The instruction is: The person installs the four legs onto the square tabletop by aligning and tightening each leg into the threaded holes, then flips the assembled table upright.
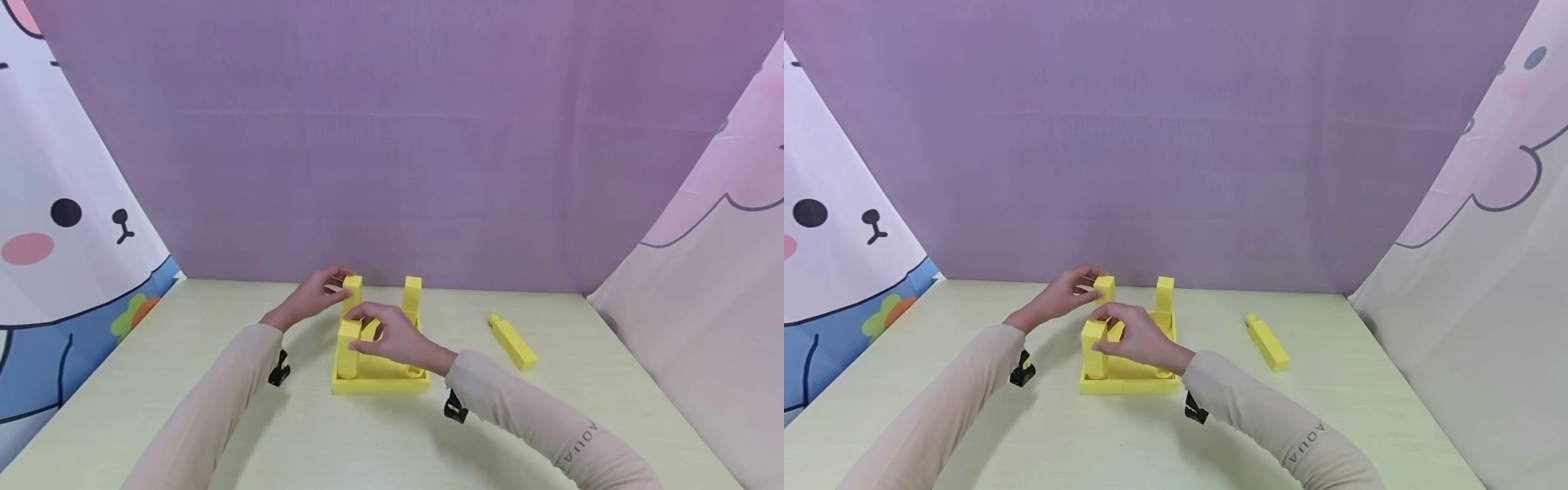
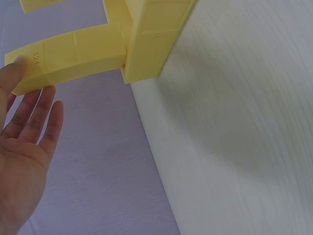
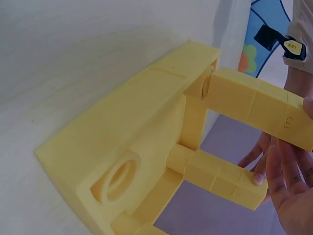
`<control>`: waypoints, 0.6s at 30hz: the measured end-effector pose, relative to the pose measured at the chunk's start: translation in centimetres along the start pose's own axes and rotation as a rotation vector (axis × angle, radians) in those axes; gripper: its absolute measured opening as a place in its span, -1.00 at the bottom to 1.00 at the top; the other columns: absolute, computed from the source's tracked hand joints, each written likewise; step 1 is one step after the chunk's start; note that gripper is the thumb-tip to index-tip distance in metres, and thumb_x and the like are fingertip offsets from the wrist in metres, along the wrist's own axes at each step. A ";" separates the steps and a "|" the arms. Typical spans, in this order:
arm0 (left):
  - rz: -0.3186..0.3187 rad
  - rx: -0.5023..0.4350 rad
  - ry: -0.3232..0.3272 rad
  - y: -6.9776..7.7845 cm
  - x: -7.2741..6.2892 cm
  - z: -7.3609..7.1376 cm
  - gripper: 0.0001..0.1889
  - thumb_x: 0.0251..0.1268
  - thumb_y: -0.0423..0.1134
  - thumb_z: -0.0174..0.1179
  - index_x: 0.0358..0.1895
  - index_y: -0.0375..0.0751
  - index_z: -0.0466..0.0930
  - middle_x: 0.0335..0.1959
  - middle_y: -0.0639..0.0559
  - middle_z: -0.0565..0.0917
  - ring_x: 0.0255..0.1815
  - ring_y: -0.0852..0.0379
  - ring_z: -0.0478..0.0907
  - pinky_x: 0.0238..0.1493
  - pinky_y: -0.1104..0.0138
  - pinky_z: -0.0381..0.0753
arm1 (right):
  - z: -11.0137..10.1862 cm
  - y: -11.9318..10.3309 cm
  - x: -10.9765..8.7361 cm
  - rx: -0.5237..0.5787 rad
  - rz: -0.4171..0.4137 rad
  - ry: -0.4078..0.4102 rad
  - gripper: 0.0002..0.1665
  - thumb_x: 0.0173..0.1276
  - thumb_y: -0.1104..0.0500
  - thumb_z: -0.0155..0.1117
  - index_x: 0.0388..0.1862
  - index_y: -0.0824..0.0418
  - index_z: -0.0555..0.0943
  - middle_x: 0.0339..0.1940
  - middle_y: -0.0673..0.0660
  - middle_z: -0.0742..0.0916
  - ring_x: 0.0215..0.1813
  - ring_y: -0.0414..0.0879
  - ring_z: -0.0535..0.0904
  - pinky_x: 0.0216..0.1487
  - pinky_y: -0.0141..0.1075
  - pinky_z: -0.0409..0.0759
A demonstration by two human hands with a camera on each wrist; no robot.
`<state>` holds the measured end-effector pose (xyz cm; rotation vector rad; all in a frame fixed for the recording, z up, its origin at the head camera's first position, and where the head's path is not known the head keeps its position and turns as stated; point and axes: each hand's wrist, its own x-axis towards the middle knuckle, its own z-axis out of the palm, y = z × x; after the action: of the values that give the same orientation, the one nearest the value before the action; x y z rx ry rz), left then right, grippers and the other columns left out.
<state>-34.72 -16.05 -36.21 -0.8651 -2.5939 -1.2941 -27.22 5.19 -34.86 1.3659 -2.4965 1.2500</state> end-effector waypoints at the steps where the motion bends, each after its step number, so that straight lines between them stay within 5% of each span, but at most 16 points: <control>1: 0.002 0.001 0.000 0.0 0.0 0.0 -0.63 0.20 -0.26 0.19 0.07 -0.25 0.43 -0.06 -0.13 0.59 -0.05 -0.06 0.55 -0.01 0.14 0.58 | 0.0 0.0 0.0 -0.001 0.001 0.002 -0.55 0.09 0.12 0.39 -0.01 0.14 0.54 -0.06 0.04 0.65 -0.15 -0.06 0.57 -0.36 -0.35 0.61; 7: -0.007 -0.005 -0.001 0.0 0.0 0.0 -0.64 0.20 -0.27 0.19 0.06 -0.24 0.43 -0.05 -0.13 0.58 -0.03 -0.06 0.54 0.00 0.13 0.57 | -0.3 0.4 0.2 0.009 0.004 -0.058 -0.48 0.11 0.13 0.38 0.06 0.15 0.48 0.01 0.01 0.62 -0.07 -0.09 0.53 -0.25 -0.24 0.63; 18: -0.005 -0.002 -0.001 0.1 0.0 0.0 -0.64 0.21 -0.28 0.18 0.07 -0.26 0.42 -0.06 -0.13 0.59 -0.04 -0.06 0.55 0.00 0.14 0.57 | -1.6 1.1 1.3 0.074 -0.032 -0.300 -0.39 0.14 0.16 0.34 0.20 0.12 0.41 0.13 0.04 0.56 0.11 -0.15 0.45 -0.08 -0.23 0.61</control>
<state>-34.68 -15.99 -36.14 -0.8597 -2.5978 -1.2978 -29.36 5.63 -34.03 1.7202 -2.6246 1.2242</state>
